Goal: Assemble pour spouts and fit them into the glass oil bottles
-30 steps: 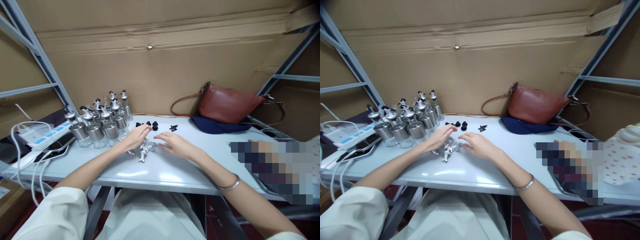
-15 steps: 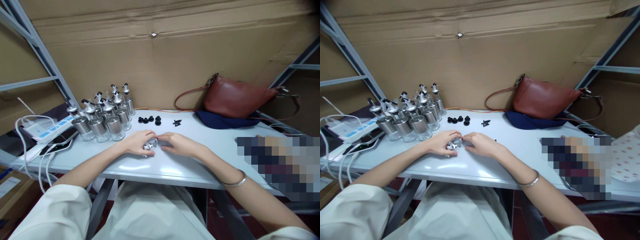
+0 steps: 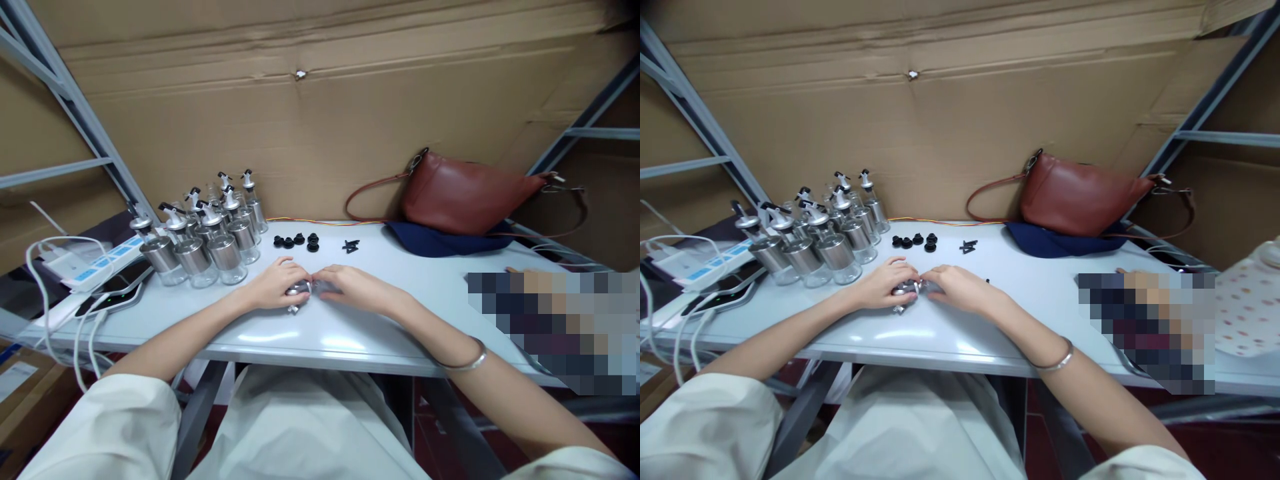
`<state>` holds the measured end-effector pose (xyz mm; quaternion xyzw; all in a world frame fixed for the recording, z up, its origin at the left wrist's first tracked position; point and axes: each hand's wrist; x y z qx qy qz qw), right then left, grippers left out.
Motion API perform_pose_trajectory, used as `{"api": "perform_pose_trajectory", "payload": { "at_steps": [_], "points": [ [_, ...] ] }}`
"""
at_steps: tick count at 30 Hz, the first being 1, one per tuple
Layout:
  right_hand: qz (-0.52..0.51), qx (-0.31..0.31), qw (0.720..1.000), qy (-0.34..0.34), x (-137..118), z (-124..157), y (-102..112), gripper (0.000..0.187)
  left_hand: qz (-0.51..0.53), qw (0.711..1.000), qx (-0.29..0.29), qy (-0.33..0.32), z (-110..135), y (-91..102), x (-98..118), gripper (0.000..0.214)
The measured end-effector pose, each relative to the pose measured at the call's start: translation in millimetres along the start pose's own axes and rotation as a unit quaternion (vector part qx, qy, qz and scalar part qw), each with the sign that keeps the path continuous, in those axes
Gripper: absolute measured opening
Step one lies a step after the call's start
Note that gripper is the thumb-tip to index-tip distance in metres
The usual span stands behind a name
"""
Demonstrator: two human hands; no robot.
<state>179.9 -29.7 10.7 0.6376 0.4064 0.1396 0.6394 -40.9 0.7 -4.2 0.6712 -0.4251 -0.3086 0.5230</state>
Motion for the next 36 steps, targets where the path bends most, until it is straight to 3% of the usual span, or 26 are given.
{"api": "perform_pose_trajectory", "payload": {
  "at_steps": [9, 19, 30, 36],
  "points": [
    [-0.019, -0.004, 1.000, -0.010, 0.0, -0.5, 3.1, 0.019, 0.021, 1.000, -0.004, -0.005, -0.3, 1.3, 6.8, 0.022],
    [-0.025, 0.033, 0.999, -0.031, -4.4, -1.3, 2.6, 0.022, 0.002, 1.000, 0.019, 0.016, 1.8, 1.6, -1.6, 0.028],
    [0.020, 0.116, 0.993, -0.007, -2.9, -3.9, 7.0, 0.022, 0.017, 0.993, 0.118, 0.004, 2.7, -3.0, -1.5, 0.037],
    [0.032, 0.142, 0.989, 0.012, -3.1, -2.3, 8.9, 0.021, -0.003, 0.986, 0.151, -0.065, 2.0, -6.2, -0.7, 0.033]
  ]
}}
Point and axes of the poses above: each hand's wrist, its own z-axis away from the middle knuckle, its own y-axis out of the back of the hand, x = y × z, and after that the axes turned 5 degrees about -z, right-handed
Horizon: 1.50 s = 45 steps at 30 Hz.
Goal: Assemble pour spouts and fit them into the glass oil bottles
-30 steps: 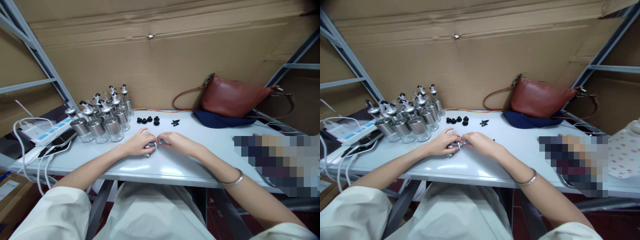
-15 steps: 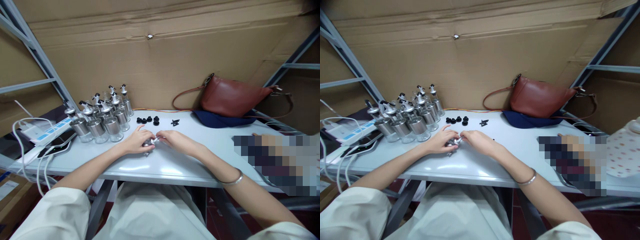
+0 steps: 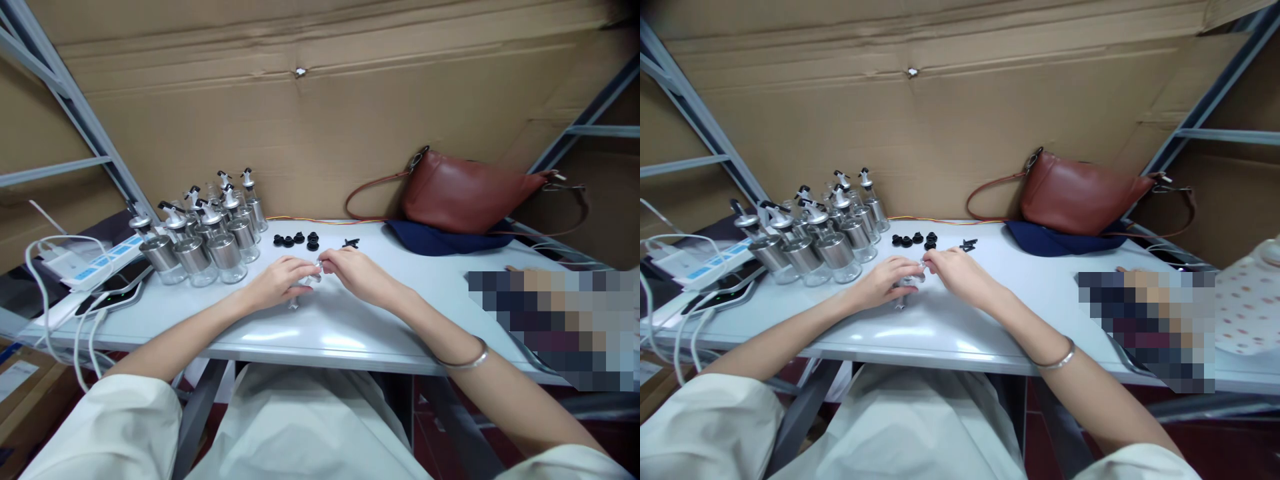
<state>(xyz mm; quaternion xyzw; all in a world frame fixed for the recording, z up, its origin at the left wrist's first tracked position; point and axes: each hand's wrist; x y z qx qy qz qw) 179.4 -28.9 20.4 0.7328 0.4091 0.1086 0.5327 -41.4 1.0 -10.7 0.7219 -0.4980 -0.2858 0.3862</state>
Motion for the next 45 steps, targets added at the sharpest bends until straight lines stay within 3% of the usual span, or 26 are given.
{"api": "perform_pose_trajectory", "payload": {
  "at_steps": [7, 30, 36, 40, 43, 45],
  "points": [
    [0.017, -0.003, 1.000, -0.008, -2, 2, 1, 0.025, -0.035, 0.999, -0.030, 0.002, -1, -2.0, 5, 0.032],
    [0.059, -0.028, 0.997, -0.029, -1, 1, 4, 0.030, -0.016, 0.999, -0.015, -0.025, -1, -2.7, 9, 0.027],
    [0.058, -0.029, 0.998, -0.014, 0, 2, 2, 0.035, -0.018, 0.999, -0.033, -0.023, -1, -1.5, 10, 0.026],
    [0.054, 0.006, 0.998, -0.024, 9, 3, 9, 0.034, -0.023, 0.999, -0.030, -0.012, 0, -2.0, 9, 0.026],
    [0.024, 0.051, 0.997, -0.058, 26, 5, 20, 0.023, -0.026, 0.999, -0.011, -0.016, 0, -2.8, 8, 0.026],
    [0.011, 0.046, 0.995, -0.084, 38, 6, 28, 0.016, -0.029, 0.999, -0.003, -0.023, 0, -3.1, 8, 0.026]
  ]
}}
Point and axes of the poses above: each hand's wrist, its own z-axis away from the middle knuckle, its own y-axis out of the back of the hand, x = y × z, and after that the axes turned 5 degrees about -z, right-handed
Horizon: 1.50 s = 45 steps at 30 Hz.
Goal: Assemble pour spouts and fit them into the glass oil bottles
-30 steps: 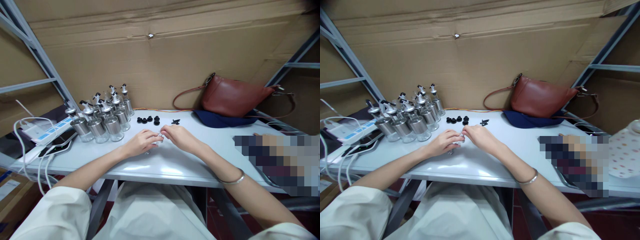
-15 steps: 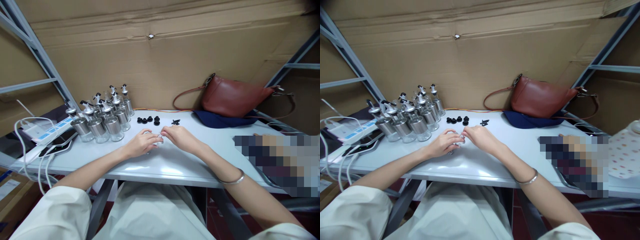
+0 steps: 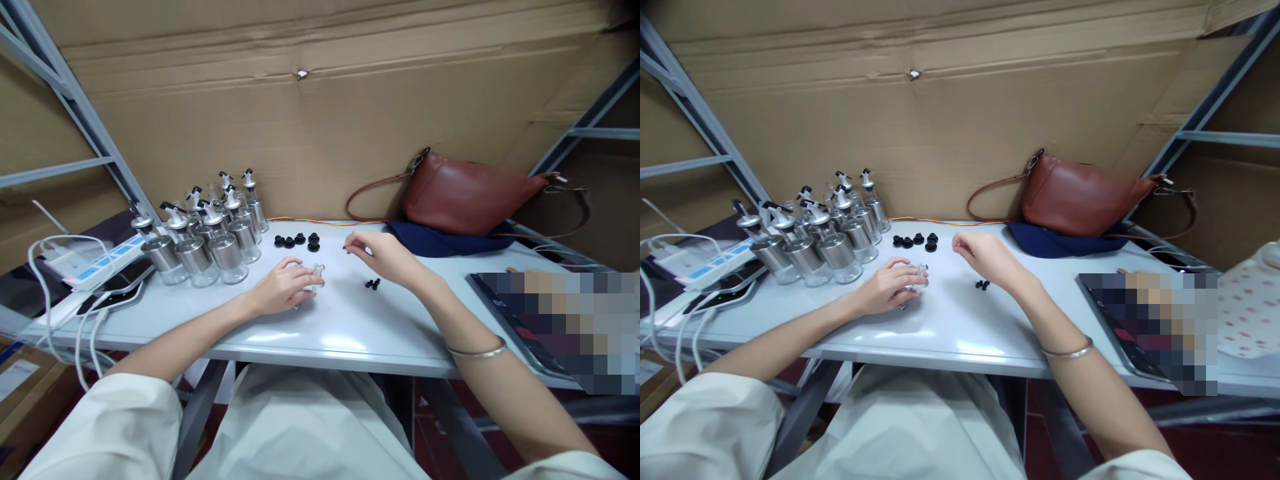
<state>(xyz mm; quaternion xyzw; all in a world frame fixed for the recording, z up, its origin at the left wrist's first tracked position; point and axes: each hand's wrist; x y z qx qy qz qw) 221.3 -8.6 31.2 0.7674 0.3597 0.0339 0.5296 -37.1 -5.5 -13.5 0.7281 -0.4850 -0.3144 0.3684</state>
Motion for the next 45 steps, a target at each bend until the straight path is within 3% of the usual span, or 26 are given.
{"api": "perform_pose_trajectory", "payload": {
  "at_steps": [7, 13, 20, 26, 31, 36, 40, 45],
  "points": [
    [0.043, -0.208, 0.969, -0.124, 30, 3, 15, 0.017, 0.009, 1.000, -0.010, 0.002, 0, 1.7, 1, 0.027],
    [0.006, -0.242, 0.958, -0.155, 28, 6, 20, 0.012, -0.002, 1.000, 0.012, -0.015, 0, 3.4, 1, 0.026],
    [0.004, -0.269, 0.950, -0.158, 34, 4, 8, 0.014, -0.018, 0.999, 0.035, -0.029, -1, 0.9, 1, 0.024],
    [0.058, -0.243, 0.960, -0.125, 35, 3, -2, 0.017, -0.022, 0.998, 0.041, -0.035, -2, 1.0, 1, 0.024],
    [0.063, -0.203, 0.971, -0.107, 22, 2, 0, 0.014, -0.022, 0.999, 0.036, -0.032, 0, 1.2, 1, 0.024],
    [-0.114, -0.117, 0.984, -0.073, 4, 1, 4, 0.005, -0.019, 0.999, 0.032, -0.031, 0, 0.9, 0, 0.024],
    [-0.277, -0.094, 0.954, -0.064, -8, 2, 1, 0.007, -0.020, 0.999, 0.032, -0.035, -1, 0.7, 1, 0.024],
    [-0.346, -0.088, 0.932, -0.057, -19, 1, -7, 0.017, -0.026, 0.998, 0.035, -0.040, -1, 0.9, 2, 0.025]
  ]
}}
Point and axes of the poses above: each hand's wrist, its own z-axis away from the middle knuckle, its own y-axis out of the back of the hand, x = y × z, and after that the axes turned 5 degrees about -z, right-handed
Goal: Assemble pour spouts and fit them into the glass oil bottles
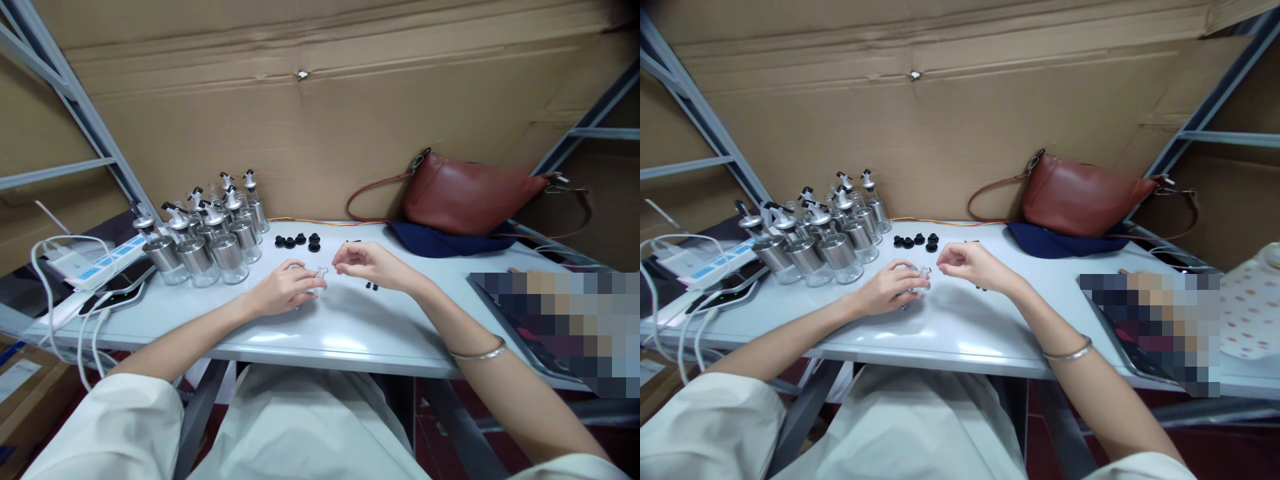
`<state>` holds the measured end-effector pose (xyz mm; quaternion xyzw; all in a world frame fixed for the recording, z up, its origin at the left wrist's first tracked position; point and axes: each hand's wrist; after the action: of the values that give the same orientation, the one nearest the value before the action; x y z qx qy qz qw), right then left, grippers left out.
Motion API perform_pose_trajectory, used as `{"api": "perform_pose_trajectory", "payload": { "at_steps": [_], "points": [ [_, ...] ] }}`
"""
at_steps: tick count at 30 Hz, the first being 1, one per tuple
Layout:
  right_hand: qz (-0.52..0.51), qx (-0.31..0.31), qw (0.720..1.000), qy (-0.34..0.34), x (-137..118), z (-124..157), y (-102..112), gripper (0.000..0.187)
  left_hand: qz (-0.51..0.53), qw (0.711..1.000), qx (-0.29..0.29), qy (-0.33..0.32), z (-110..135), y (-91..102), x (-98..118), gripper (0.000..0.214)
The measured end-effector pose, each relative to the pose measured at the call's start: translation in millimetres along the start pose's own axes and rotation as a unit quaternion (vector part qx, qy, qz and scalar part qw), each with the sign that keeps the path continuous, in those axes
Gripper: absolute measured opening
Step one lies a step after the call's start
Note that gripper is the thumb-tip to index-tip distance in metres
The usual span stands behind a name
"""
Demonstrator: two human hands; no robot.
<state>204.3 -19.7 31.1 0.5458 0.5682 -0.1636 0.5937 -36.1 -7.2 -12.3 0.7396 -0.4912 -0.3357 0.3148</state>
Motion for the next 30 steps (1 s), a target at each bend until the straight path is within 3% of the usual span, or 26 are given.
{"api": "perform_pose_trajectory", "payload": {
  "at_steps": [7, 20, 27, 30],
  "points": [
    [-0.062, 0.027, 0.998, 0.002, 3, -2, -7, 0.026, -0.010, 1.000, -0.013, -0.009, 1, -2.0, -1, 0.026],
    [-0.064, 0.022, 0.997, 0.035, 2, -1, -12, 0.026, -0.011, 0.999, -0.032, -0.016, 1, -1.4, -1, 0.028],
    [-0.191, -0.004, 0.982, -0.005, -7, 0, -8, 0.041, -0.006, 1.000, -0.021, -0.009, 0, 1.2, -1, 0.028],
    [-0.223, -0.059, 0.972, -0.054, -6, 1, -6, 0.046, -0.007, 1.000, -0.012, -0.013, 0, 1.0, 0, 0.027]
  ]
}}
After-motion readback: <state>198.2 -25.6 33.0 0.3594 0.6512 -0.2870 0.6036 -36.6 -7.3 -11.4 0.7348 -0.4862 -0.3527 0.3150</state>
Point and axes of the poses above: each hand's wrist, its own z-axis away from the middle knuckle, its own y-axis out of the back of the hand, x = y × z, and after that the axes turned 5 degrees about -z, right-handed
